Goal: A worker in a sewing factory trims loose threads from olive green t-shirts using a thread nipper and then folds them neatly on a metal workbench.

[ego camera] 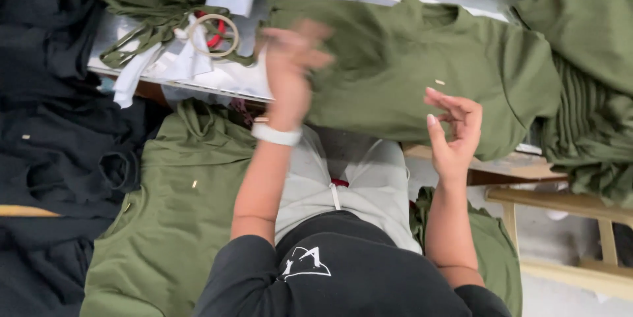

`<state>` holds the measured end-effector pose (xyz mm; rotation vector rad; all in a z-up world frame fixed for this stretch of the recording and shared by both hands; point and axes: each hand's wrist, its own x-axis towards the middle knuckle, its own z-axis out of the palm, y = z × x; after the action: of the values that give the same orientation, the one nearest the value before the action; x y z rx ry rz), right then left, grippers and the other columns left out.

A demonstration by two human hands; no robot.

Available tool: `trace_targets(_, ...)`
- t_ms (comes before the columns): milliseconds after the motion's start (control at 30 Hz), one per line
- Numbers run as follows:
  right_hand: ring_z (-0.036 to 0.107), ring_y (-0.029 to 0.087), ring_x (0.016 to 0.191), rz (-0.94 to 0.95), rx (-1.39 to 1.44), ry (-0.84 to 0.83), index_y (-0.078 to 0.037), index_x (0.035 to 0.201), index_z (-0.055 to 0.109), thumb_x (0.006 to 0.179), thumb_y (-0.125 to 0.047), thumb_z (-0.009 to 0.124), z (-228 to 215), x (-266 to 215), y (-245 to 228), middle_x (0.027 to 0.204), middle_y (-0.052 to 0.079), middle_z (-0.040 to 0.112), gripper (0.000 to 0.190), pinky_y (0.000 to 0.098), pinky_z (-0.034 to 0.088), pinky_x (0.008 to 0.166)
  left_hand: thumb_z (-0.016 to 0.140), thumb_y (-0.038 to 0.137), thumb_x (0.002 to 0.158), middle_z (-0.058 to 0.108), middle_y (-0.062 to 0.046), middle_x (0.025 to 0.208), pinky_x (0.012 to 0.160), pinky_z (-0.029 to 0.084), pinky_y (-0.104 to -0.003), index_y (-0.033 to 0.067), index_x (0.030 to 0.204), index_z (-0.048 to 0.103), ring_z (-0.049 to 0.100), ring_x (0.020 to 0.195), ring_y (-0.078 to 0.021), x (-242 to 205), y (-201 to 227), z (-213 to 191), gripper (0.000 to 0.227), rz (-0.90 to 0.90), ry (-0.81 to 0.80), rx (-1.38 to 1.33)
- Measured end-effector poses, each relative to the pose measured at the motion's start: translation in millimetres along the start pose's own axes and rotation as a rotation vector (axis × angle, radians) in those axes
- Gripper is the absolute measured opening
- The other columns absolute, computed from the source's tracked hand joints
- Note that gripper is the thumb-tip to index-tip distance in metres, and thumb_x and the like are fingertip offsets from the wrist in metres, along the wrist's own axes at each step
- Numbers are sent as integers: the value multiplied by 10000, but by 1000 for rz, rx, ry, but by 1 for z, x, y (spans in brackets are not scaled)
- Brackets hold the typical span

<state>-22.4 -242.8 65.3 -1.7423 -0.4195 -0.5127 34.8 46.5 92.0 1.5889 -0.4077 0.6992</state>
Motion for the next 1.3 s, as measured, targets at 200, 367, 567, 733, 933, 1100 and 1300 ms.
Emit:
trace_targets(200,687,228,1144,47,-242,-70,-39,1163,648,1047,-42,619,-38,-14,5,1193,116,730,120,314,531,938,421,259,1101,667,-108,811,684,521,-307,155,1157,325,538,605,-173,-21,-46,-101,152,-292,378,174)
trace_targets(367,606,293,1201,61,-592,-361,-87,1118,724,976,-220,729,-61,-16,18,1301,102,701,195,414,461,1039,599,-95,913,459,-249,1245,905,452,-545,-25,1201,531,557,1063,-502,-18,-81,-127,304,-263,65,955)
trace_targets(567,651,268,1053,42,-642,37,-51,1133,747,1077,-159,687,-120,-14,29,1124,105,726,136,377,469,922,899,130,861,528,-108,1111,719,461,-501,67,1141,685,507,984,-352,23,-96,-124,357,-62,230,1498)
trace_targets(733,673,350,1081,-90,-700,221,78,1208,690,1127,-67,556,-178,47,82,1172,225,720,214,444,492,948,800,134,789,727,-98,1035,791,528,-405,80,1041,766,701,929,-284,42,-46,68,260,192,-16,792)
trace_targets(933,551,498,1007,220,-1273,175,-21,990,692,992,-353,805,-193,94,185,1042,257,596,351,605,442,840,643,684,884,452,-167,1549,1139,397,-522,36,1445,501,427,1439,-349,9,-104,294,868,142,-687,586)
trace_targets(1100,634,541,883,270,-914,291,-61,1058,449,1067,-204,665,-186,96,154,977,250,712,259,597,438,710,439,1053,665,103,-151,1714,1259,142,-595,26,1625,176,108,1590,-340,2,-114,314,1431,-27,-809,703)
trace_targets(1300,373,174,682,-23,-717,462,-63,1011,421,1070,8,802,-197,97,99,818,42,369,392,366,377,657,477,1120,600,80,-73,1724,1229,98,-657,94,1645,144,64,1582,-345,1,-100,307,1502,-19,-901,907)
